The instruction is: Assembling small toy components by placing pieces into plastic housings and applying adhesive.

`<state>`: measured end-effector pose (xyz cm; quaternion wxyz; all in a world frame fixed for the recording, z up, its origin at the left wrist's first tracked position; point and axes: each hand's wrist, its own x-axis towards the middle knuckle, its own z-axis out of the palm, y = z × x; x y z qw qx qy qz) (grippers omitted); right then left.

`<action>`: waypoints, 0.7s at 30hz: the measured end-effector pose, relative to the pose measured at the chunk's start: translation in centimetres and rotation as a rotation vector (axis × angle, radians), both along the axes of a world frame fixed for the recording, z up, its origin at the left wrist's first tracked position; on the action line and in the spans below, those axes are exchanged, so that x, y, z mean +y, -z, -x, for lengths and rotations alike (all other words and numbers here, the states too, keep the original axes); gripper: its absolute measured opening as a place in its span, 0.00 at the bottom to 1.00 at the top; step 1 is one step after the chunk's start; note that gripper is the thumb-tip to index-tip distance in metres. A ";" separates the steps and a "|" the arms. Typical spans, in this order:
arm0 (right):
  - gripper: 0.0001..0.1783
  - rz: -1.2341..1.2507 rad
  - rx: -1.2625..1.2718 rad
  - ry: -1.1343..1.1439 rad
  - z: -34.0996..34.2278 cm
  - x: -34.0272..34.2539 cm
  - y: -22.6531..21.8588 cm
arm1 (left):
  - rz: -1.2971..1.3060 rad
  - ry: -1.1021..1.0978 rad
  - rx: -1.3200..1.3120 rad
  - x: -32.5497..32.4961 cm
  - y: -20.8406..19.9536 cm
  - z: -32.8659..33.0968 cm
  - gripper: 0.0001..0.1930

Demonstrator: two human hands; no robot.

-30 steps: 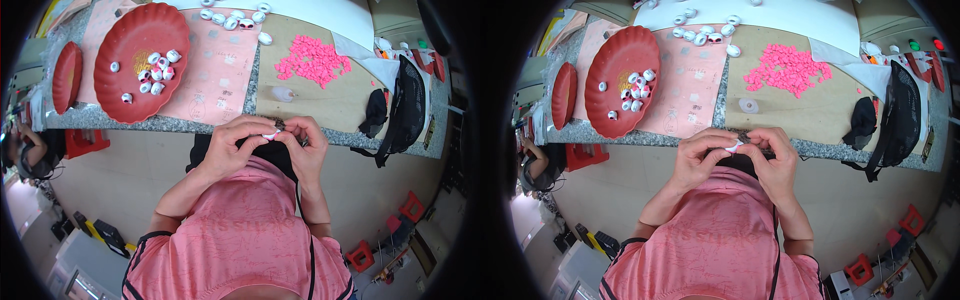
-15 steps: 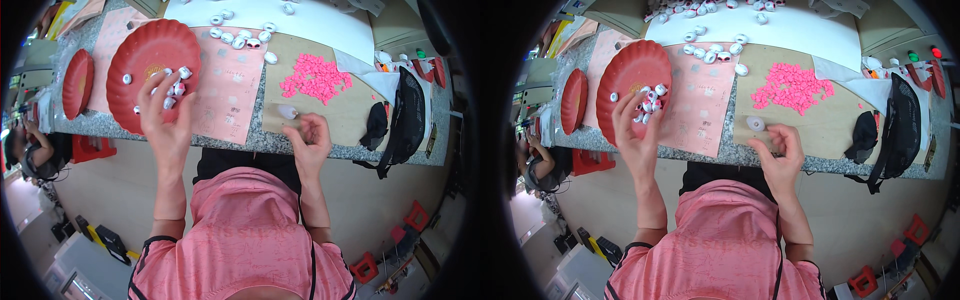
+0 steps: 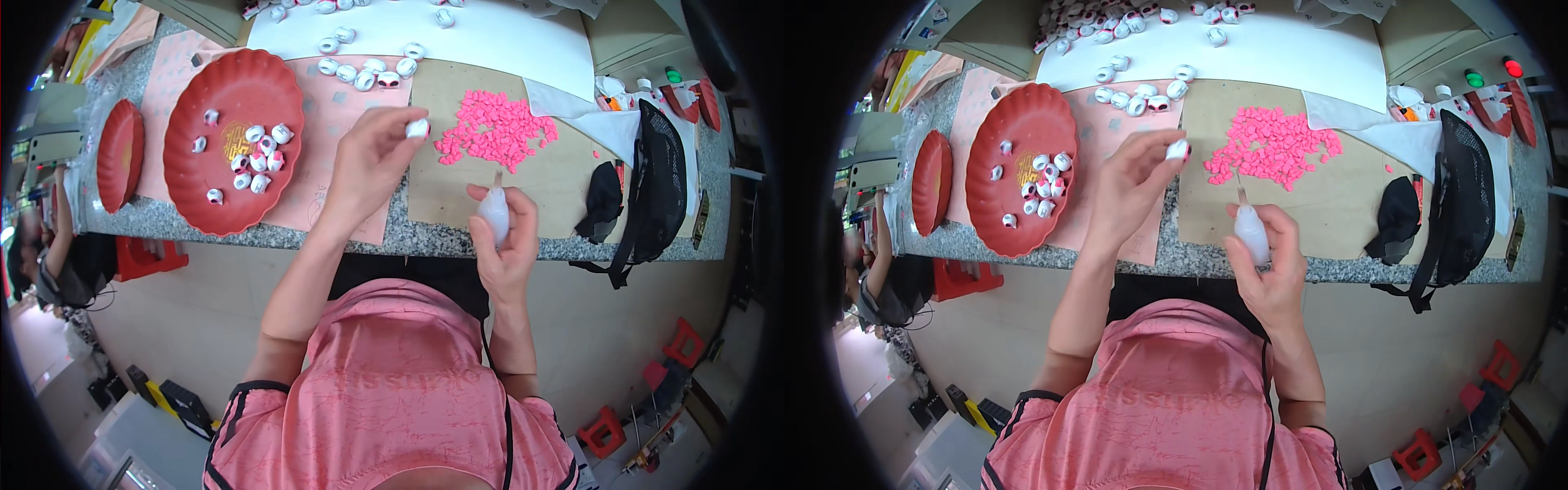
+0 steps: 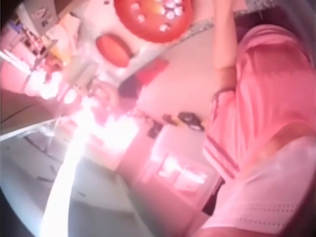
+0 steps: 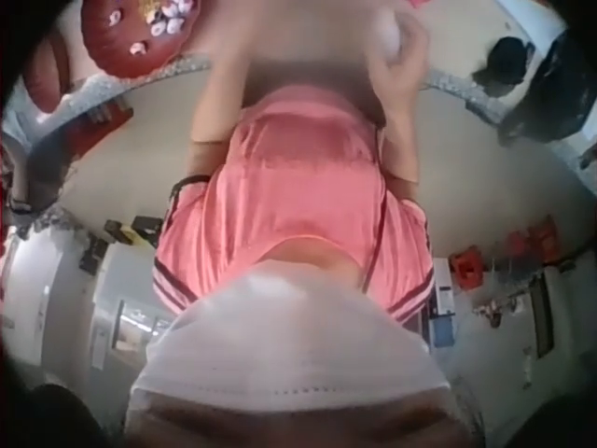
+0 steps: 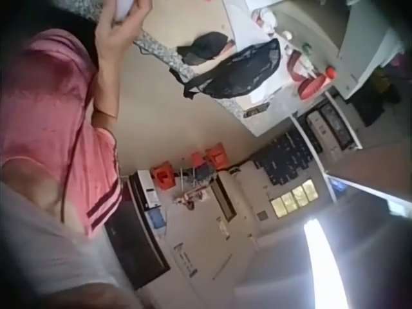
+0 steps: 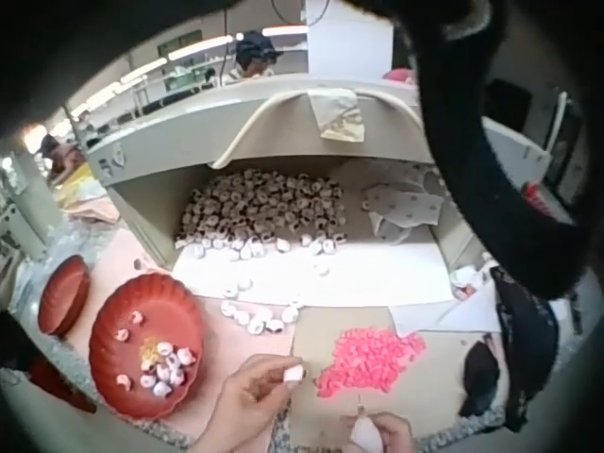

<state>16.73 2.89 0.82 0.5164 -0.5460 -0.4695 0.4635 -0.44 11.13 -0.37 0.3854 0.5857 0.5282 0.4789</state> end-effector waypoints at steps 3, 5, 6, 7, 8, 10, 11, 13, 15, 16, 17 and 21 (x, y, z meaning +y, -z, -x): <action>0.18 -0.071 -0.019 0.024 -0.5 -0.8 -0.8 | 0.331 0.145 -0.547 -3.4 -1.3 1.6 0.13; 0.19 -0.118 -0.087 -0.013 -1.0 -0.8 -1.2 | 0.380 0.125 -0.565 -5.0 -1.3 2.1 0.13; 0.19 -0.175 -0.157 -0.036 -1.3 -0.8 -1.2 | 0.422 0.123 -0.583 -5.6 -1.2 2.2 0.14; 0.19 -0.234 -0.227 -0.058 -1.3 -0.7 -1.3 | 0.464 0.121 -0.601 -6.0 -1.1 2.3 0.14; 0.19 -0.230 -0.228 -0.068 -1.1 -0.7 -1.4 | 0.466 0.111 -0.605 -6.3 -1.1 2.4 0.14; 0.19 -0.238 -0.217 -0.057 -0.6 -0.8 -1.6 | 0.458 0.111 -0.606 -6.8 -1.1 2.5 0.14; 0.19 -0.243 -0.212 -0.050 -0.4 -0.8 -1.6 | 0.453 0.113 -0.606 -7.0 -1.2 2.5 0.14; 0.19 -0.230 -0.213 -0.054 -0.3 -1.0 -1.6 | 0.441 0.119 -0.633 -7.1 -1.2 2.5 0.14; 0.21 -0.208 -0.210 -0.051 -0.3 -1.1 -1.6 | 0.414 0.142 -0.677 -7.2 -1.3 2.4 0.14; 0.21 -0.207 -0.211 -0.052 -0.2 -1.1 -1.6 | 0.415 0.141 -0.678 -7.2 -1.3 2.3 0.14; 0.20 -0.203 -0.211 -0.051 -0.2 -1.1 -1.6 | 0.401 0.138 -0.662 -7.3 -1.4 2.3 0.14; 0.20 -0.193 -0.221 -0.046 -0.2 -1.2 -1.5 | 0.394 0.142 -0.621 -7.4 -1.7 2.2 0.14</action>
